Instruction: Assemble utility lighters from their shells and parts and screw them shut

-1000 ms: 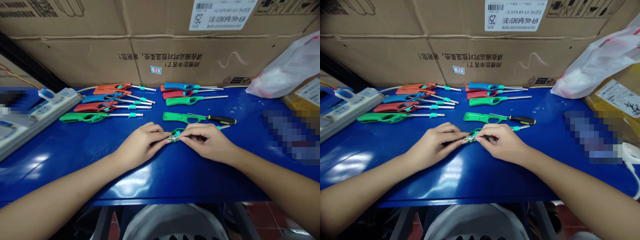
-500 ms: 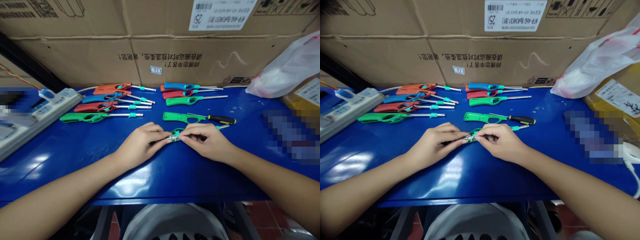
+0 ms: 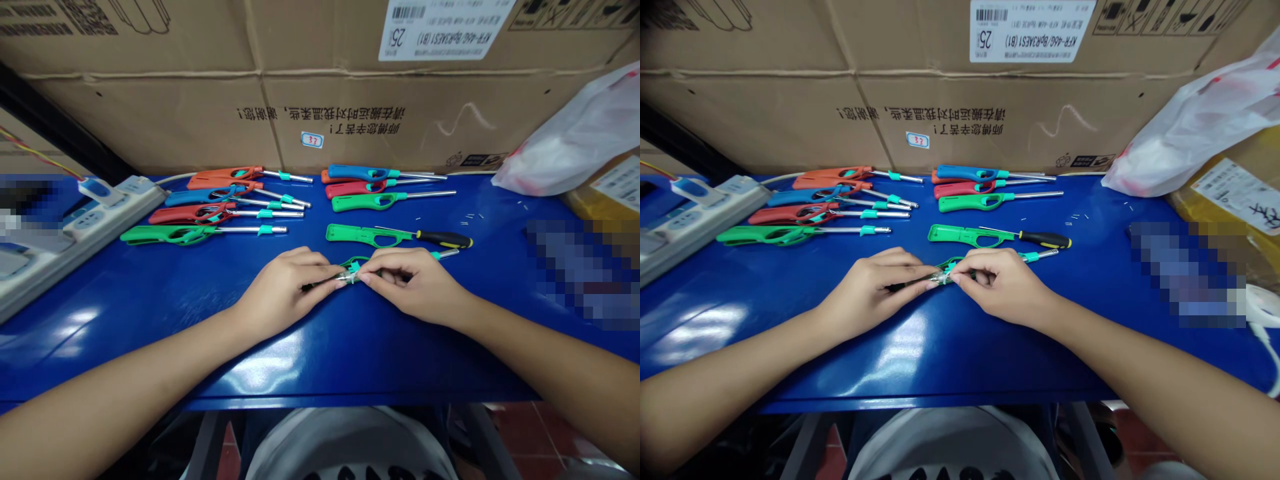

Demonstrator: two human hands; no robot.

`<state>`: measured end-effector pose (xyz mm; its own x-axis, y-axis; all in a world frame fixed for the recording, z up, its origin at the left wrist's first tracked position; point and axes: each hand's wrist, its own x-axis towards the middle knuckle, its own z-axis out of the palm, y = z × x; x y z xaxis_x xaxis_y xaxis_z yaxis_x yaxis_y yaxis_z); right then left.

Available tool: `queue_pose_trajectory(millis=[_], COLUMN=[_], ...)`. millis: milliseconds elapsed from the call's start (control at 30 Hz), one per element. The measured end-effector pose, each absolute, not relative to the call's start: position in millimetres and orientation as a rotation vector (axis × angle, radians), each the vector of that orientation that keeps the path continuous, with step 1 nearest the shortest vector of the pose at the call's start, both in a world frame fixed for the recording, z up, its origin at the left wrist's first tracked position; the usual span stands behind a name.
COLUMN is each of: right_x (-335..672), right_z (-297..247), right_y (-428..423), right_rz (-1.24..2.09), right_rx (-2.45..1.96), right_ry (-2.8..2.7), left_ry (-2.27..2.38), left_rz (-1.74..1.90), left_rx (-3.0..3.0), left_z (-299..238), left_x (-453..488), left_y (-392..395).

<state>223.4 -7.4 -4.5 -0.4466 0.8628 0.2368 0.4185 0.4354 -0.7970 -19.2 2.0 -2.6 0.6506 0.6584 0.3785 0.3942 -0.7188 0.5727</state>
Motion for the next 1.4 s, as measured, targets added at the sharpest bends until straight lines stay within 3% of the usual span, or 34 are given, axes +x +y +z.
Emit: queue_pose_trajectory(millis=[800,1400], right_x=[222.6,224.0], right_z=[-0.9,-0.4], right_y=[-8.0,-8.0], right_rz=[1.023,0.878], right_rx=[-1.243,-1.159], right_ry=[-1.991,-2.058], left_ry=[0.807,0.839], left_rz=[0.845,0.842], left_rx=[2.521,2.491], left_z=[-0.6,-2.9], left_x=[-19.3,-19.0], left_y=[-1.9,-0.4])
